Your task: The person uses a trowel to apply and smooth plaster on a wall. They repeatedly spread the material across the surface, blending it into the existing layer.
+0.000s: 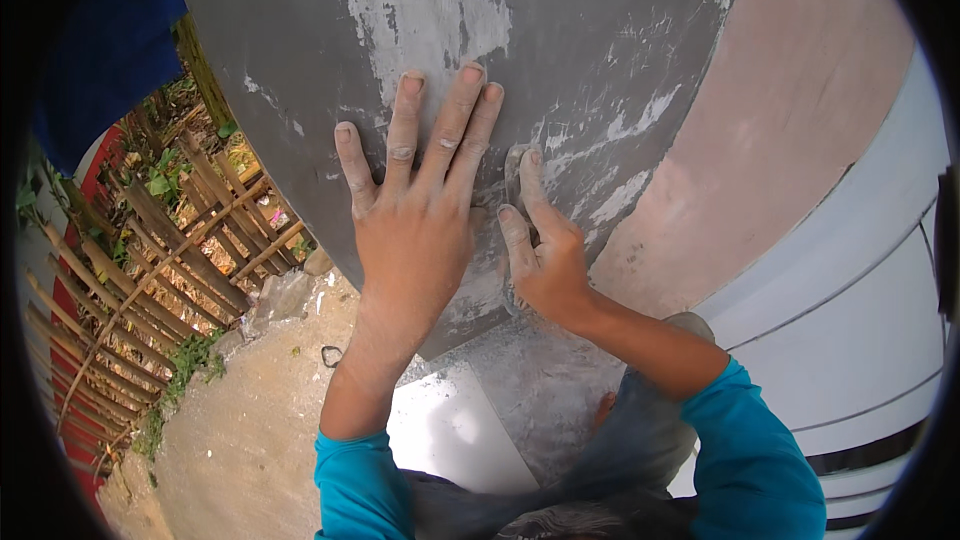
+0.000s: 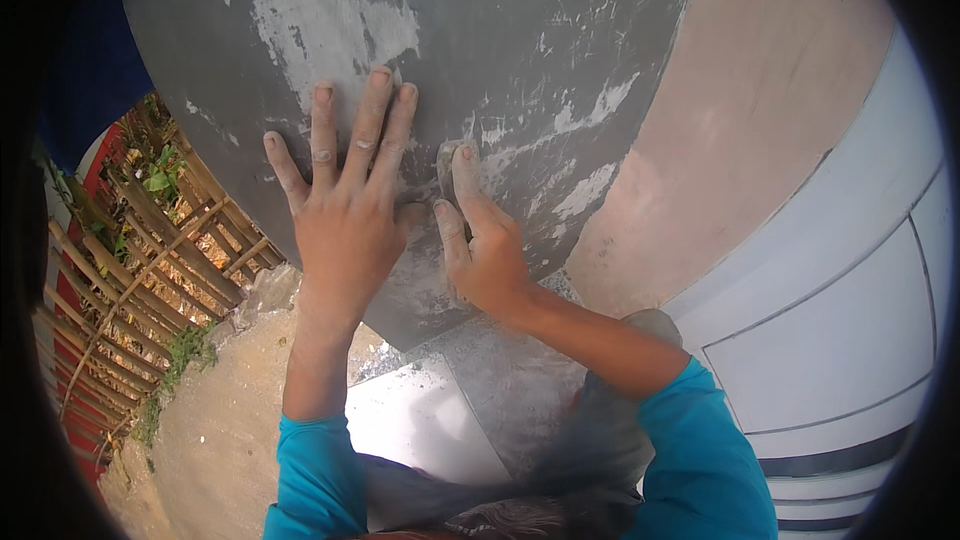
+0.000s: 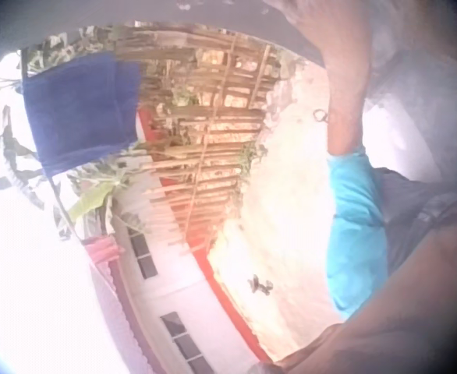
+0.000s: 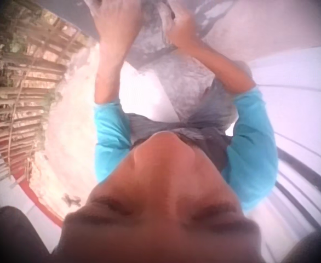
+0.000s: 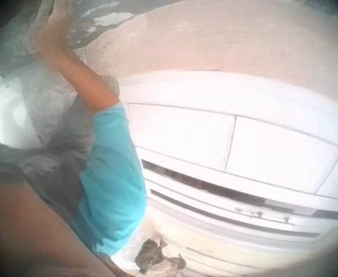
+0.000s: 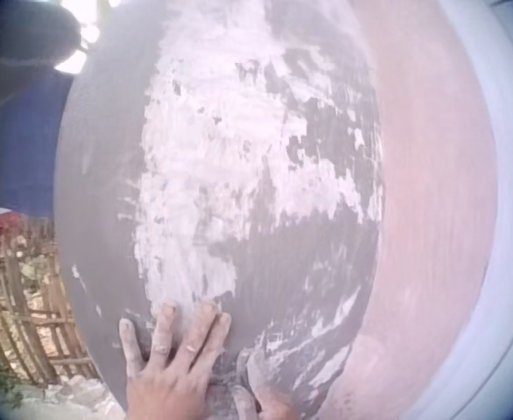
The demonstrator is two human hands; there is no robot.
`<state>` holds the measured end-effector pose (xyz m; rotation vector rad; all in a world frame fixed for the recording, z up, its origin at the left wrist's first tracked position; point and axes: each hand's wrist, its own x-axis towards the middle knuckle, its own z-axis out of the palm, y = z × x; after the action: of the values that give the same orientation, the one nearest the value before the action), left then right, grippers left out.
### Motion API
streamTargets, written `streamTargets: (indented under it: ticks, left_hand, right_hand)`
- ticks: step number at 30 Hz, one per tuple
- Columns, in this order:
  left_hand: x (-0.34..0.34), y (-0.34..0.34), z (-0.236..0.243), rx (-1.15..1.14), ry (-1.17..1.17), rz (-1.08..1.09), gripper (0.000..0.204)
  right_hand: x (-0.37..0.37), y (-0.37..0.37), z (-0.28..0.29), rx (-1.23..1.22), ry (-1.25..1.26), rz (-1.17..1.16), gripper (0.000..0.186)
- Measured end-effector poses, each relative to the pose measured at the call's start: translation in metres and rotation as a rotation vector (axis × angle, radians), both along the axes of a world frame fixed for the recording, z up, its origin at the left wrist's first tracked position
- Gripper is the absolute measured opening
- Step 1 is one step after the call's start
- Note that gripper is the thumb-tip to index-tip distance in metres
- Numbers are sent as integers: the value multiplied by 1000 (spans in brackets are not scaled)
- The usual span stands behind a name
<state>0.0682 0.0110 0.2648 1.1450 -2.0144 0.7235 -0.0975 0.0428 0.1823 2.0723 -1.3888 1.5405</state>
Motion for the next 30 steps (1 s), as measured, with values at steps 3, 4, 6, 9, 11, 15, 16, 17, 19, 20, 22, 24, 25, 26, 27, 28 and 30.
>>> streamTargets:
  ticks: [3,4,6,9,11,15,16,17,19,20,22,24,25,26,27,28,30]
  left_hand:
    - [0,2,1,-69,-61,84,92]
    - [0,3,0,-23,-42,51,92]
    - [1,3,0,-17,23,-4,92]
    - [2,3,1,8,38,-58,95]
    - [2,3,1,-20,-21,-9,97]
    - [3,5,0,13,8,-29,100]
    - [3,5,0,4,2,-22,100]
    - [2,6,1,2,-12,-22,100]
    - [2,6,0,16,-42,-18,100]
    - [2,6,-1,17,-50,-9,101]
    - [2,6,-3,12,-44,0,108]
    - [1,5,-4,17,-46,-23,124]
    - [0,5,-4,4,-39,-23,124]
    - [0,4,-4,8,-40,-32,124]
    - [-1,4,-4,15,-39,-36,123]
    - [-1,4,-5,36,-38,-58,123]
    - [-2,3,-7,11,3,-78,122]
  right_hand:
    - [7,5,-14,-2,7,-10,63]
    - [8,7,-15,23,4,-9,63]
    - [6,8,-13,-8,13,11,62]
    - [-3,3,4,-3,-32,7,65]
    - [-5,3,13,335,-538,55,65]
    - [1,10,15,117,-224,45,64]
    - [2,12,13,153,-213,31,64]
    - [0,11,14,280,-310,25,64]
    - [-6,8,13,355,-597,29,65]
    - [-7,5,11,240,-596,43,65]
    - [-13,0,10,177,-414,-37,66]
    - [-17,-2,11,-73,-93,-98,65]
    - [-15,-3,10,2,-180,-92,64]
    - [-18,0,12,260,-461,7,64]
    - [-15,0,11,349,-648,103,64]
    - [-16,4,12,446,-691,92,64]
    - [-11,9,13,264,-533,54,64]
